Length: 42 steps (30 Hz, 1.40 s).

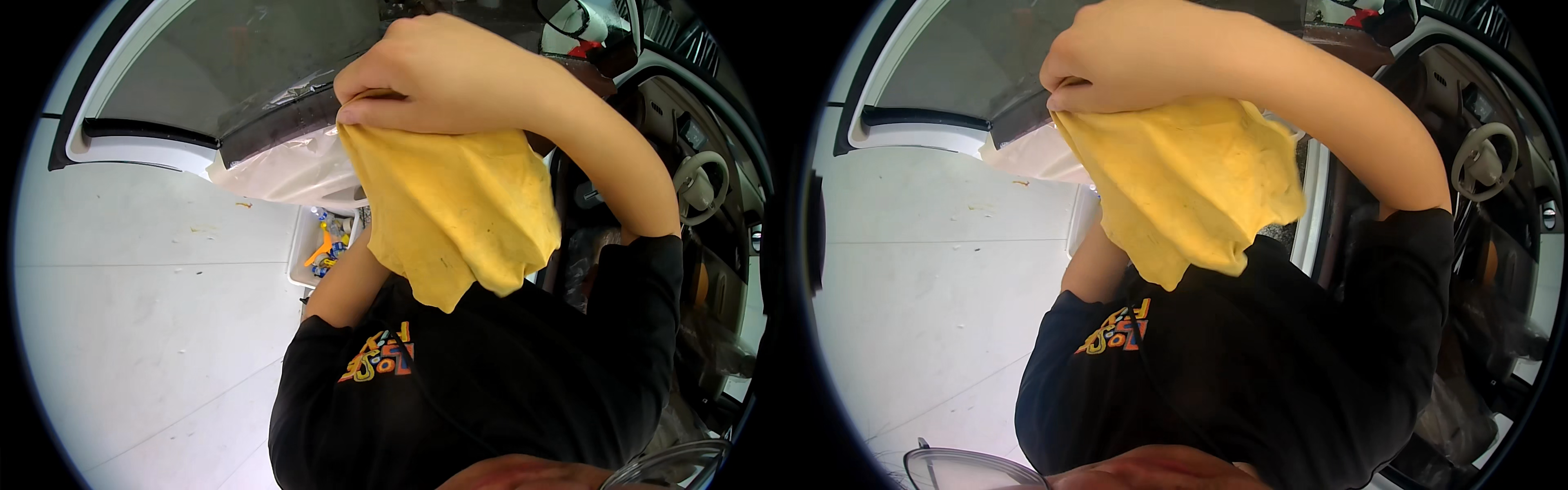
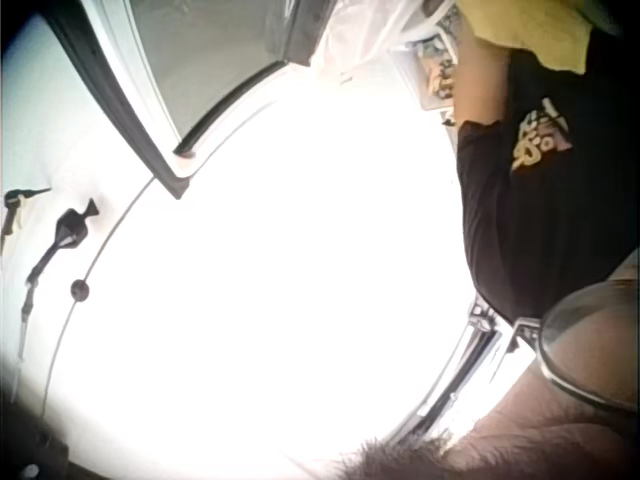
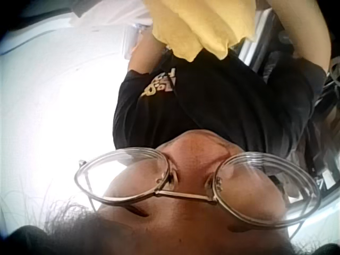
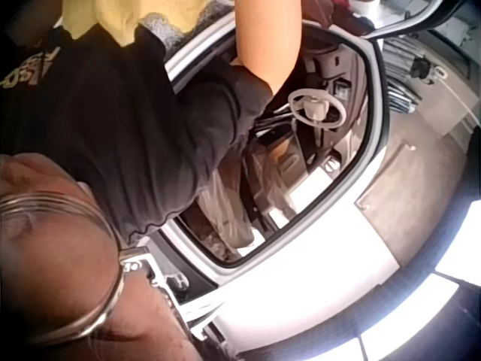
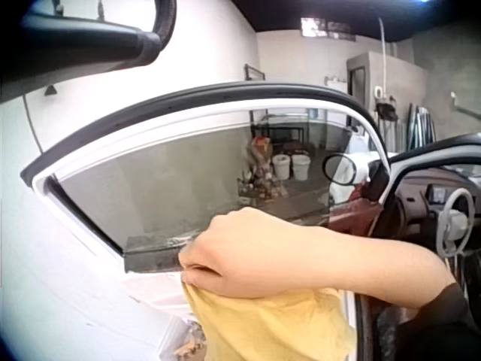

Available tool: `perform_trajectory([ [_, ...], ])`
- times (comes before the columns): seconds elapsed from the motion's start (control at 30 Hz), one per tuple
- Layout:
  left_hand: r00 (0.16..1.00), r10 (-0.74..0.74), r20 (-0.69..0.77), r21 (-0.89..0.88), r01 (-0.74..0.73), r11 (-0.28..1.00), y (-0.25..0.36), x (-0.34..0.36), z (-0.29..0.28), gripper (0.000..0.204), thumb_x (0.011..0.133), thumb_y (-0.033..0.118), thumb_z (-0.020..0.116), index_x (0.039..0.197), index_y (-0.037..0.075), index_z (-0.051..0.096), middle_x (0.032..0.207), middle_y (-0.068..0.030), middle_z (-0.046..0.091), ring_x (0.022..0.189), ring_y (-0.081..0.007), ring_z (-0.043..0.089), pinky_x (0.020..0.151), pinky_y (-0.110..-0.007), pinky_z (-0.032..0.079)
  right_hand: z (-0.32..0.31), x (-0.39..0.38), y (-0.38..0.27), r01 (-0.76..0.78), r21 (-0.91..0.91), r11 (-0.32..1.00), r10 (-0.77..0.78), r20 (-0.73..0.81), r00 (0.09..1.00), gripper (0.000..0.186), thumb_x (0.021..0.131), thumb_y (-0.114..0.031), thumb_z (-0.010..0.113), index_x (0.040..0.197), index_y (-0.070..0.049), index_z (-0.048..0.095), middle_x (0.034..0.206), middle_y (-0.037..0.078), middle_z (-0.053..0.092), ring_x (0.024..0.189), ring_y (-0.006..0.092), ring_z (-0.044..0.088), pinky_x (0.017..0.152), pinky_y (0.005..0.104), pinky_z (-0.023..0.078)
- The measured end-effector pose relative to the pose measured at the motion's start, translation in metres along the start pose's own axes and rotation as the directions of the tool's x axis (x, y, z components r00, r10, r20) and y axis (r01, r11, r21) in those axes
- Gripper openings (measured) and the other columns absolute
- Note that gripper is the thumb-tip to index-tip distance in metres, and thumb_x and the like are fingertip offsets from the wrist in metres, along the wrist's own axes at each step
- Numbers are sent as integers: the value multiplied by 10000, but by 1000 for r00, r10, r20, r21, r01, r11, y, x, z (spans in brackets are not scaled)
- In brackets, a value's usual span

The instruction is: The person sprays a liquid solution onto a car door window, then uses a yellow squeegee to smooth a transparent film across the glass. They wipe the surface with a yellow cloth, reposition the film, and use a small blade to trim the edges along the window frame.

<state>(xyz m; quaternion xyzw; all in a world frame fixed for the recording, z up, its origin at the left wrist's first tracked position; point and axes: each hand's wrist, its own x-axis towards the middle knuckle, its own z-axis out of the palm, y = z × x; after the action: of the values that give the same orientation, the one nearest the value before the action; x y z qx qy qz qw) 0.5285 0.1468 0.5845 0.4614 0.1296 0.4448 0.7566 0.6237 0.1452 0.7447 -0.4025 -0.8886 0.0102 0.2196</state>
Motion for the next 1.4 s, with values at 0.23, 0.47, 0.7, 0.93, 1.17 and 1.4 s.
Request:
perform_trajectory([
  [0.23, 998, -13, 68, 276, -6, 961, 12, -20, -11, 458, 818, 453, 548, 1041, 56, 504, 789, -62, 626, 694, -162, 594, 621, -292, 458, 19, -32, 30, -176, 759, 628, 147, 106, 983, 414, 887, -372, 457, 809, -7, 637, 706, 110, 593, 673, 180, 564, 668, 267, 443],
  [0.47, 846, -354, 399, 869, -225, 440, 101, -78, -122, 521, 816, 495, 536, 1087, 51, 500, 814, -73, 639, 712, -170, 607, 632, -299, 465, 18, -17, -8, 18, 215, 977, -37, 85, 996, 125, 826, -142, 513, 815, -18, 525, 620, 115, 525, 615, 298, 536, 537, 350, 416],
  [0.7, 885, 442, 147, 229, -465, 855, 129, -61, -111, 937, 725, 582, 593, 1332, 1, 179, 1354, -153, 270, 1248, -225, 304, 993, -374, 309, 41, 65, -38, 53, 273, 961, -50, -19, 999, 70, 825, -102, 497, 829, -32, 503, 583, 143, 501, 558, 313, 530, 507, 359, 398],
  [0.93, 644, 609, -464, 288, -540, 791, 126, 8, -122, 307, 888, 225, 526, 1080, -2, 451, 997, -51, 547, 864, -100, 534, 746, -234, 449, 107, 132, -32, -67, 446, 893, 211, -282, 936, 139, 885, -140, 444, 961, -34, 494, 617, 128, 521, 548, 237, 536, 522, 297, 410],
  [1.17, 632, 678, -375, 366, -572, 734, 208, 58, -213, 280, 899, 235, 509, 1030, -8, 462, 946, -52, 547, 808, -103, 527, 718, -239, 448, 173, 98, 34, -355, 734, 580, 433, 92, 897, 216, 923, -196, 400, 977, -44, 544, 647, 14, 519, 543, 71, 477, 523, 211, 410],
  [1.4, 676, 704, -217, 370, -611, 700, 274, 75, -167, 233, 909, 194, 482, 1015, -11, 455, 882, -57, 555, 754, -109, 530, 673, -253, 453, 294, -94, 88, -693, 720, 28, 782, 416, 464, 272, 942, -241, 372, 926, -39, 555, 632, 20, 541, 425, 78, 466, 402, 208, 386],
])
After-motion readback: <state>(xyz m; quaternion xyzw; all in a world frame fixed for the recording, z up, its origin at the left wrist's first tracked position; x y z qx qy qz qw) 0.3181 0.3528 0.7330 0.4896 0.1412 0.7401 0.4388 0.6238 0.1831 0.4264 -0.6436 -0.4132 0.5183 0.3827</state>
